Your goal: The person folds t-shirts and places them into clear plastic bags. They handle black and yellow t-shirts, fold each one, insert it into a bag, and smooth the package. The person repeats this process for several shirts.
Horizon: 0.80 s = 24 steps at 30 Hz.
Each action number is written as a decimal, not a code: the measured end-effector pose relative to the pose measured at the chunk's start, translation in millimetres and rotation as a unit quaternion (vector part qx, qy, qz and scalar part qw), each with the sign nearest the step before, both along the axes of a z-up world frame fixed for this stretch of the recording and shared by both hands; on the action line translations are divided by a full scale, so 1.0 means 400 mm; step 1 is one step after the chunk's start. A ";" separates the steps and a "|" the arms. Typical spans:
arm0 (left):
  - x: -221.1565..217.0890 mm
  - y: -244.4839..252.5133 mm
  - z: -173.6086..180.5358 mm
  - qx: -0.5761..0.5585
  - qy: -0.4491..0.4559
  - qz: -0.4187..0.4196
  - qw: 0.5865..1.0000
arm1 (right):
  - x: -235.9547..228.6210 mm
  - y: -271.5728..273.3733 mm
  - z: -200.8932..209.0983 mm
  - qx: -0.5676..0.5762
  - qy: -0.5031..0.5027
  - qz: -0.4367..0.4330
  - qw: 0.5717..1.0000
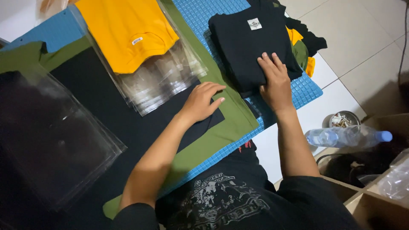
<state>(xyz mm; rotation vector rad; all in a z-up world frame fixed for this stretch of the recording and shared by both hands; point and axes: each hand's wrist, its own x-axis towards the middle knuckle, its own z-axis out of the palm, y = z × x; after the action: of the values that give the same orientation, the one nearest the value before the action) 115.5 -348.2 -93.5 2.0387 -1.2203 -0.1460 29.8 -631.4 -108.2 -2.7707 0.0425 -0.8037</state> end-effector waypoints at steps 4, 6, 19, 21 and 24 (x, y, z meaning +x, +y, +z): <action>-0.017 -0.049 0.054 0.037 0.072 0.041 0.996 | -0.055 0.040 0.086 0.038 0.004 0.009 0.999; -0.020 -0.081 0.078 0.048 0.224 0.090 0.969 | -0.086 0.044 0.099 0.031 0.022 0.011 0.999; -0.071 -0.183 0.162 -0.172 0.590 0.158 0.773 | -0.166 0.031 0.183 0.108 0.067 0.094 0.987; -0.074 -0.185 0.139 -0.175 0.622 0.156 0.747 | -0.191 -0.006 0.098 0.192 0.009 -0.072 0.979; -0.077 -0.194 0.086 -0.172 0.627 0.144 0.746 | -0.212 0.026 0.178 0.369 0.242 -0.105 0.891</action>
<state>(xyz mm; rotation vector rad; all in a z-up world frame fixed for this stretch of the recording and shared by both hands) 84.6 -425.7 -59.0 1.2432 -0.0384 -0.8957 -55.0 -621.0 -36.8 -2.1602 0.6134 -0.0589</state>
